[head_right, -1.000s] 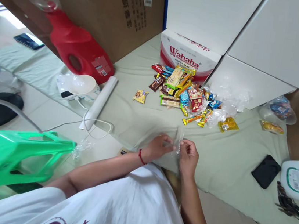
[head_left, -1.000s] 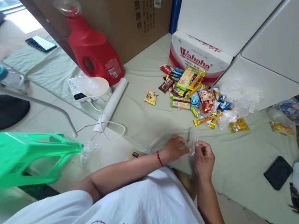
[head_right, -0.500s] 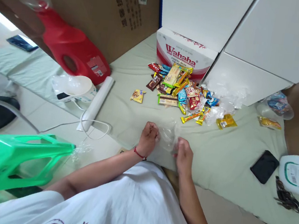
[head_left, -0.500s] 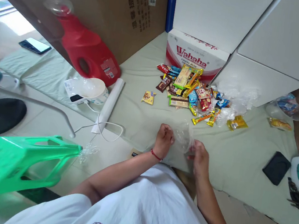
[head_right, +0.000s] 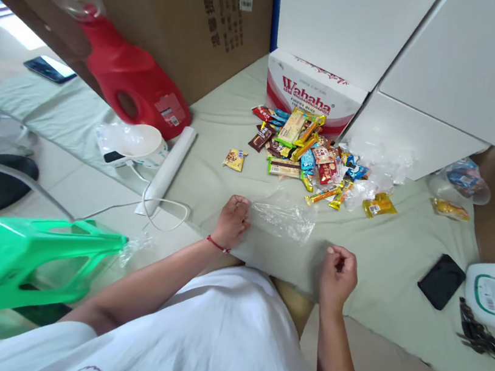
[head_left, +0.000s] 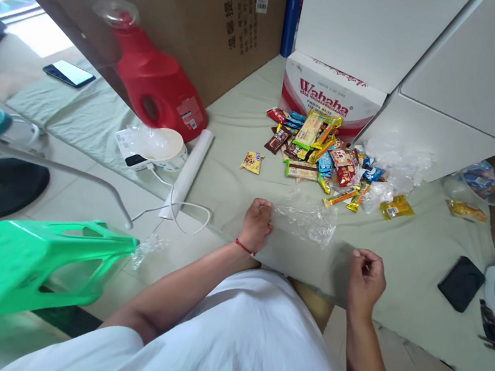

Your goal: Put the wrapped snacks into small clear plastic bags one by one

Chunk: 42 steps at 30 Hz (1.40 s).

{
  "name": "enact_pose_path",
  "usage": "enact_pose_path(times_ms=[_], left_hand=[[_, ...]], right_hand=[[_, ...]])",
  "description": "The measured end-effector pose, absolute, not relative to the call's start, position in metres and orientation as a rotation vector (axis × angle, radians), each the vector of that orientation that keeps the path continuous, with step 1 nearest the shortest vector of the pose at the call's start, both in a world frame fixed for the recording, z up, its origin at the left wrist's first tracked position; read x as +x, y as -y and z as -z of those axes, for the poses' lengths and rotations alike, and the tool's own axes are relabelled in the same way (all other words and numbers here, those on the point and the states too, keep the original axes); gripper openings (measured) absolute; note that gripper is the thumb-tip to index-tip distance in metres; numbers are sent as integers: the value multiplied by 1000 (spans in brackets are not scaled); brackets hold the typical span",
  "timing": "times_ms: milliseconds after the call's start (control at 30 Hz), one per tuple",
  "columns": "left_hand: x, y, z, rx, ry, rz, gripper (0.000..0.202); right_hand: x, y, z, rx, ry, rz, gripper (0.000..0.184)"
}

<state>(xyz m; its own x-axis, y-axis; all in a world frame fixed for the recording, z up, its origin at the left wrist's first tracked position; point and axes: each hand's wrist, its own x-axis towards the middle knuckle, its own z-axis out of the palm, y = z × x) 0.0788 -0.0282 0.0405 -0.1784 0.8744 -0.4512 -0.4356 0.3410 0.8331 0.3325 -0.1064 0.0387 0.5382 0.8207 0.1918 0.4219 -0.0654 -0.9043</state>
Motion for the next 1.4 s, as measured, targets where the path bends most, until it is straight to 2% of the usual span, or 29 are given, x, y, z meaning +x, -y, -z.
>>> enact_pose_path(times_ms=[67, 133, 233, 333, 433, 533, 633, 833, 967, 1167, 1400], left_hand=[[83, 29, -42, 476, -1250, -1224, 28], [86, 29, -45, 473, -1228, -1201, 29], [85, 26, -51, 417, -1125, -1148, 37], [79, 26, -55, 338, -973, -1148, 44], [79, 35, -57, 388, -1086, -1187, 45], [92, 50, -56, 539, -1181, -1083, 46], [107, 59, -55, 643, -1013, -1002, 38], [110, 49, -39, 580, -1145, -1168, 25], [107, 46, -34, 601, -1202, -1177, 28], [121, 48, -37, 925, -937, -946, 35], [104, 35, -26, 839, -1027, -1060, 34]], right_hand=[[318, 105, -48, -1581, 1497, -280, 36], [298, 94, -54, -1433, 1909, -259, 43], [274, 73, -54, -1312, 2179, -396, 18], [260, 62, -50, -1357, 1937, -636, 20], [249, 63, -51, -1447, 1394, -965, 20], [234, 66, -56, -1330, 909, -1320, 30], [223, 67, -61, -1168, 606, -1504, 38], [243, 63, -65, -1037, 420, -1511, 41], [257, 64, -59, -1031, 455, -1484, 39], [257, 66, -50, -1020, 448, -1555, 38], [284, 63, -53, -1050, 346, -1440, 42]])
